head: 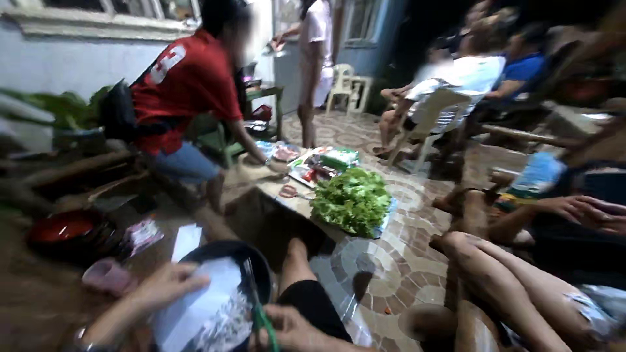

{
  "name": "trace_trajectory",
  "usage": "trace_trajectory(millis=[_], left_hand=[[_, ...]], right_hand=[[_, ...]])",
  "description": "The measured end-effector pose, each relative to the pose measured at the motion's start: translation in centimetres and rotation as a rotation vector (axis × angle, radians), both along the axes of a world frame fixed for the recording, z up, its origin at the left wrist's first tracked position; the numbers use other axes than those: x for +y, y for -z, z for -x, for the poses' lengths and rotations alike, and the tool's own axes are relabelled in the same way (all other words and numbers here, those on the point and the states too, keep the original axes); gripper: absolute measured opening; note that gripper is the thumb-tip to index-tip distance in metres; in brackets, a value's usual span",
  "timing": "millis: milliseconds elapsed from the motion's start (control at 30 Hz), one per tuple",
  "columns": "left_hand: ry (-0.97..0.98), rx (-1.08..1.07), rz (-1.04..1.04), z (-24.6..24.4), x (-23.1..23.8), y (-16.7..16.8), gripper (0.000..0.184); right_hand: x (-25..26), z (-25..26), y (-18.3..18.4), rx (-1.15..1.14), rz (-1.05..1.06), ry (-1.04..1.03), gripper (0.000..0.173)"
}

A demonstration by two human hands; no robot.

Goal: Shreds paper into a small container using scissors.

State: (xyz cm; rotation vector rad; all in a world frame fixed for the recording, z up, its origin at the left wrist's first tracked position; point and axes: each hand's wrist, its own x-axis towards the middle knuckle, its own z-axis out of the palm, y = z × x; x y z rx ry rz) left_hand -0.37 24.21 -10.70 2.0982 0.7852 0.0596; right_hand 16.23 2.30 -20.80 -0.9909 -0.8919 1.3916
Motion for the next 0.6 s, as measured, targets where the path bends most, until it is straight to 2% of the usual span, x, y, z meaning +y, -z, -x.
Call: trace_trajectory(millis=[33, 100, 167, 300, 467, 600], left_hand=[[-0.014, 0.046, -0.031, 0.0, 0.3, -0.5, 0.020], [-0.117, 0.113, 0.041, -0.2, 0.5, -1.1, 0.020], [-0.203, 0.108, 0.089, 0.1, 0.9, -0.4, 0.017], [-0.219, 0.005, 0.117, 1.5, 0.9, 1.4, 0.015], [-0.234, -0.005, 0.184, 1.8, -0.8, 1.0, 0.016], [-0.200, -0.003, 0.256, 1.3, -1.6, 0.2, 0.018]], right_hand=[[0.0, -0.3, 0.0, -0.023, 0.008, -0.001, 0.037], [0.1, -0.8, -0.2, -0.063, 0.022, 0.011, 0.035], [0.1, -1.0, -0.3, -0.089, 0.030, 0.028, 0.033], [0.3, -1.7, -0.2, -0.121, 0.048, 0.019, 0.036], [0.5, -2.2, -0.7, -0.315, 0.006, -0.088, 0.049], [0.7, -2.5, -1.1, -0.405, -0.029, -0.116, 0.052]])
